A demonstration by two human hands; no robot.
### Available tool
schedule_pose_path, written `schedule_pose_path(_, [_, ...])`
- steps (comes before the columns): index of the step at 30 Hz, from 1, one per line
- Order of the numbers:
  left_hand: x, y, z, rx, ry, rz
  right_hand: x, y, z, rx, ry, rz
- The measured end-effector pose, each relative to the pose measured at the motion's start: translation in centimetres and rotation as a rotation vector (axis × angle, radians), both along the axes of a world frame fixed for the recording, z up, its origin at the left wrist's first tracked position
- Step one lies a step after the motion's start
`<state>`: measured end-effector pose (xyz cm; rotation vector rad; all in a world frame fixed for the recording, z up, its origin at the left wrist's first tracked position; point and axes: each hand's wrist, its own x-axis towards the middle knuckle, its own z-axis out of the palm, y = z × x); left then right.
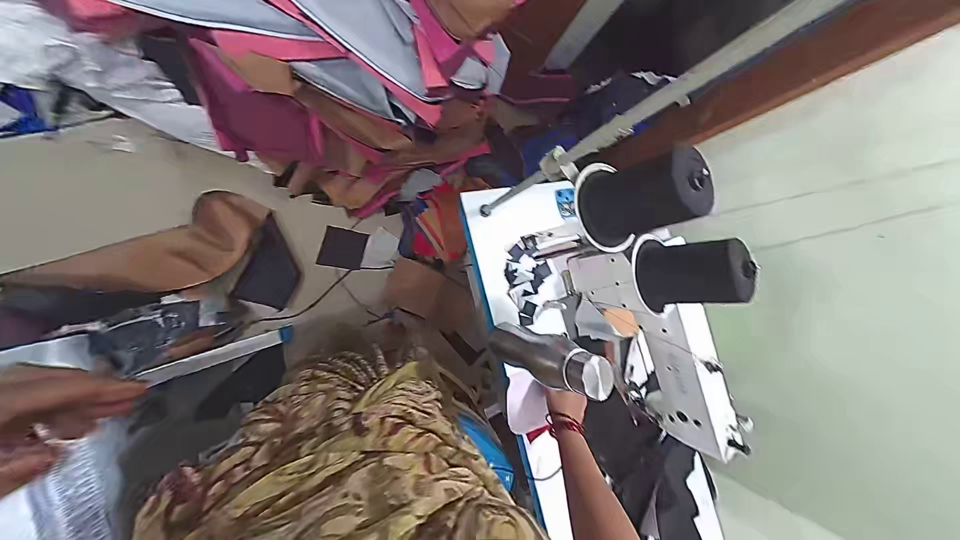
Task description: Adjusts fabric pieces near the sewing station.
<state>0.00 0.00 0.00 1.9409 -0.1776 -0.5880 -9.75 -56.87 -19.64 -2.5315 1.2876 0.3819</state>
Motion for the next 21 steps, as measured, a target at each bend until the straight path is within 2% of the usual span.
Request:
schedule_pose_path(3, [-0.5,-1.8,-4.1,0.112,0.208,-0.444,-0.2,0.7,-0.4,-0.079,0.029,-0.071])
schedule_pose_path(6, [-1.9,-2.5,-5.3,0.127,0.385,-0.573,0.1,2.1,-0.2,-0.110,0.025,-0.194])
schedule_pose_path(8, [-2.8,-2.0,-5.8,0.158,0.374,-0.526,0.3,2.6,-0.5,-0.113,0.071,-0.271])
schedule_pose_path(14, [-6.6,-2.1,-9.1,0.167,-0.133,-0.204,0.9,2.3,0.3,-0.069,0.160,-0.259])
schedule_pose_path(18, [-6.9,-3.6,-11.3,0.215,-0.512,0.050,0.6,2.0,0.6,-0.051,0.146,-0.242])
schedule_pose_path(21, [-5.7,-4.6,-11.6,0.260,-0.568,0.202,0.0,3.1,1.9,-0.107,0.068,-0.193])
